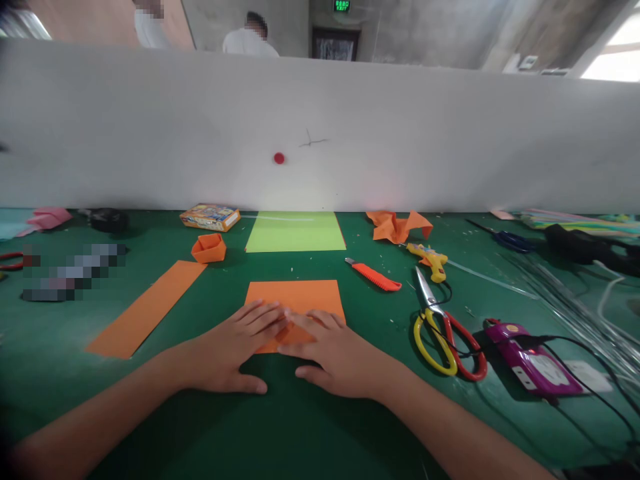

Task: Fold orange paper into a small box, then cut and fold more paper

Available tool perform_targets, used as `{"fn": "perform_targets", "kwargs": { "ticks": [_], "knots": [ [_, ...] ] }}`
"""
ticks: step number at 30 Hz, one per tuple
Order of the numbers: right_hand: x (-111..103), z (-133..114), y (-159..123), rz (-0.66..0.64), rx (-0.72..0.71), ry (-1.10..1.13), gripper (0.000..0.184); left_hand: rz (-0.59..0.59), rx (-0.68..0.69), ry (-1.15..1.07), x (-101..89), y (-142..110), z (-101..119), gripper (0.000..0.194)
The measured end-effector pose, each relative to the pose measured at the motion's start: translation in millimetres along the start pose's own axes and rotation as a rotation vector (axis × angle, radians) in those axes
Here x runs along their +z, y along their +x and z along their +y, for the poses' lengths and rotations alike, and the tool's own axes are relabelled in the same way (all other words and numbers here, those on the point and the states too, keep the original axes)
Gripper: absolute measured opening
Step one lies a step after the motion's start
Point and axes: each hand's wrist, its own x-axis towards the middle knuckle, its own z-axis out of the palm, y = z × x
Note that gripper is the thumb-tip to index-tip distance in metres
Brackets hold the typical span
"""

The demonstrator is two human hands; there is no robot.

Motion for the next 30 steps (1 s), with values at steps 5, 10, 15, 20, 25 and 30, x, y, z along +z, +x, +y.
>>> {"fn": "perform_targets", "kwargs": {
  "ticks": [5, 10, 15, 20, 25, 30],
  "knots": [
    [-5.9, 8.6, -5.6, 0.016, 0.008, 0.016, 0.045, 0.003, 0.008, -0.013, -0.4, 0.5, 0.1, 0.105],
    [-10.6, 18.8, -9.1, 0.065, -0.048, 0.032, 0.039, -0.03, -0.01, -0.031, -3.8, 1.0, 2.0, 0.105],
    [-18.1, 26.3, -11.4, 0.107, -0.085, 0.065, 0.038, -0.067, -0.021, -0.036, -5.5, 0.8, 2.5, 0.103],
    [-21.6, 32.1, -13.9, 0.122, -0.085, 0.077, 0.041, -0.046, -0.013, -0.049, -8.2, 1.6, 4.7, 0.102],
    [-23.0, 36.2, -16.3, 0.148, -0.082, 0.097, 0.038, -0.039, -0.006, -0.052, -11.8, 2.7, 6.8, 0.101],
    [-28.4, 39.9, -19.2, 0.135, -0.05, 0.098, 0.041, -0.036, -0.003, -0.028, -10.3, 2.0, 5.6, 0.1]
  ]
}}
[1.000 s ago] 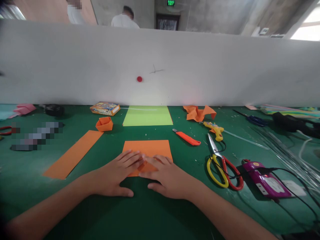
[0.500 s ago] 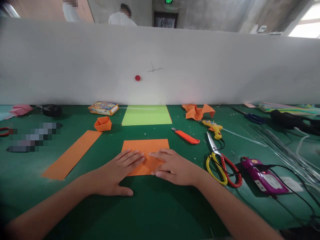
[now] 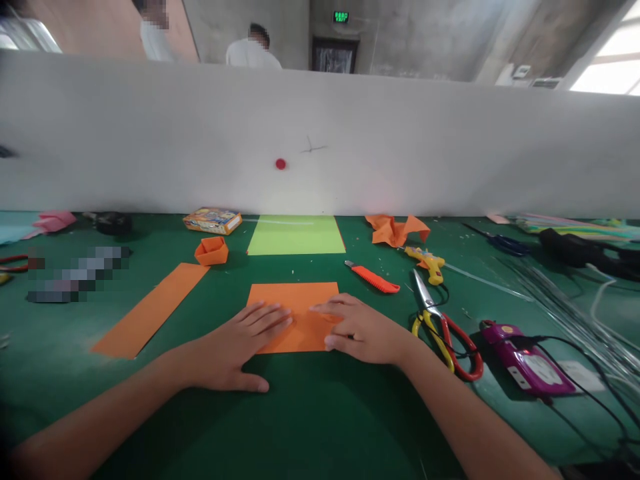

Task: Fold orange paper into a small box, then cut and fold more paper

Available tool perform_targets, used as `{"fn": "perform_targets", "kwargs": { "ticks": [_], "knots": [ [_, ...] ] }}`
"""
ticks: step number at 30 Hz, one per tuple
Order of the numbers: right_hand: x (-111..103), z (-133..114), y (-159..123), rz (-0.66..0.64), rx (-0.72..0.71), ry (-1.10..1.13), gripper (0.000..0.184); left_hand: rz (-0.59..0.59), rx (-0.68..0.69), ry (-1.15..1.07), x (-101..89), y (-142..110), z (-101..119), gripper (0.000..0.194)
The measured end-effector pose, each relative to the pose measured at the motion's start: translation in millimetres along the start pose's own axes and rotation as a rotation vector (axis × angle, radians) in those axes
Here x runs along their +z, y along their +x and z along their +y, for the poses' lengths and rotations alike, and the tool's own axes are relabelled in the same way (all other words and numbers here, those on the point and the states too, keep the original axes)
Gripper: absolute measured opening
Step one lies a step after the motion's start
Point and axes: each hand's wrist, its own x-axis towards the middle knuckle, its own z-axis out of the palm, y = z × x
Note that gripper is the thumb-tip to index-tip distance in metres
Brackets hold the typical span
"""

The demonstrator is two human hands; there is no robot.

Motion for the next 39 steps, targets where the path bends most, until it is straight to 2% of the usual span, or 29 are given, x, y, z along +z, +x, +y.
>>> {"fn": "perform_targets", "kwargs": {
  "ticks": [11, 17, 23, 29, 33, 39],
  "knots": [
    [-10.1, 13.2, -8.3, -0.012, 0.01, 0.013, 0.054, 0.044, 0.028, -0.036, 6.2, -2.7, -4.8, 0.101],
    [-11.0, 15.9, -10.4, -0.004, 0.005, 0.011, 0.049, 0.015, 0.009, -0.048, 2.8, -2.1, -3.0, 0.101],
    [6.4, -2.8, 1.6, -0.021, -0.094, -0.007, 0.037, 0.037, 0.018, -0.038, 3.1, -2.2, -3.0, 0.101],
    [26.6, -26.5, 17.2, -0.043, -0.176, -0.08, 0.05, 0.052, 0.024, -0.023, 7.7, -3.1, -6.3, 0.103],
    [32.2, -31.8, 22.8, -0.045, -0.164, -0.132, 0.057, 0.049, 0.009, -0.021, 7.4, -2.9, -6.4, 0.103],
    [33.7, -30.1, 23.8, -0.034, -0.157, -0.159, 0.051, 0.029, 0.0, -0.033, 4.5, -3.2, -4.7, 0.102]
  ]
}}
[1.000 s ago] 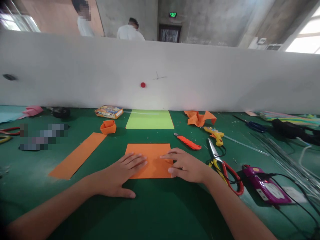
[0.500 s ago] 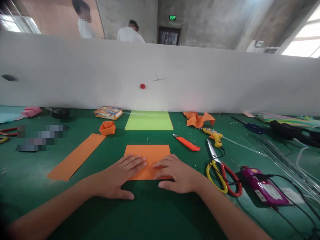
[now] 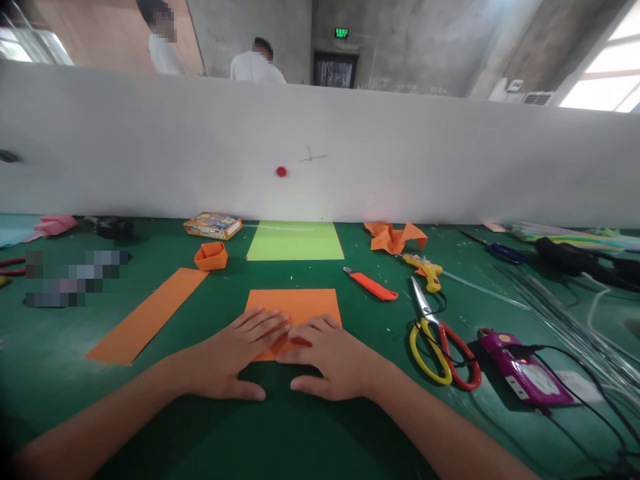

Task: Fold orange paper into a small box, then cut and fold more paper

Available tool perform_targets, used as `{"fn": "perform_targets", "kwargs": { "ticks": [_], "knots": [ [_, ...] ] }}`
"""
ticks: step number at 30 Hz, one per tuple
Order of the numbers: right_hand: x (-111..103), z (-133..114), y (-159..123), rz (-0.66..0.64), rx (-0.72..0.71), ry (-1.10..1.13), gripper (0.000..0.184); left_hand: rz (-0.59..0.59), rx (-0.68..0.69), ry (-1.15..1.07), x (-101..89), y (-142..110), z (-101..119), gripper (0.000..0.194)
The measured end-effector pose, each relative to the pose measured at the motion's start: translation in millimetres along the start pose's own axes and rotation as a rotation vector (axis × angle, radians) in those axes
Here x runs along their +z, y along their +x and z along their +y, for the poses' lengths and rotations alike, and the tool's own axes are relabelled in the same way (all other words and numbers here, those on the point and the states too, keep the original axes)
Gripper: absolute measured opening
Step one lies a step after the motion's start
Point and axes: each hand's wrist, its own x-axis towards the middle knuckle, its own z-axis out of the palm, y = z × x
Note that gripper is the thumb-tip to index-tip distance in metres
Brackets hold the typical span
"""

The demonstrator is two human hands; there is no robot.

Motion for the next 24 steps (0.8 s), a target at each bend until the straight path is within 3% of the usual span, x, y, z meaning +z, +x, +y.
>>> {"fn": "perform_targets", "kwargs": {
  "ticks": [8, 14, 18, 21, 24],
  "knots": [
    [-7.5, 5.8, -5.6, 0.069, 0.017, 0.039, 0.034, -0.033, -0.023, -0.036, -0.6, 0.2, 1.8, 0.101],
    [-20.6, 13.2, -14.7, 0.072, 0.074, 0.097, 0.033, 0.012, 0.003, -0.064, 0.9, -1.5, -0.3, 0.102],
    [-25.9, 24.6, -24.8, 0.05, 0.098, 0.137, 0.031, -0.02, -0.018, -0.068, -0.6, -2.4, 0.7, 0.102],
    [-27.8, 29.5, -28.0, 0.071, 0.093, 0.202, 0.03, -0.035, -0.024, -0.065, -1.6, -2.8, 0.8, 0.102],
    [-27.3, 17.4, -24.1, 0.154, 0.076, 0.375, 0.028, -0.023, -0.014, -0.055, 0.3, -3.2, -1.1, 0.102]
  ]
}}
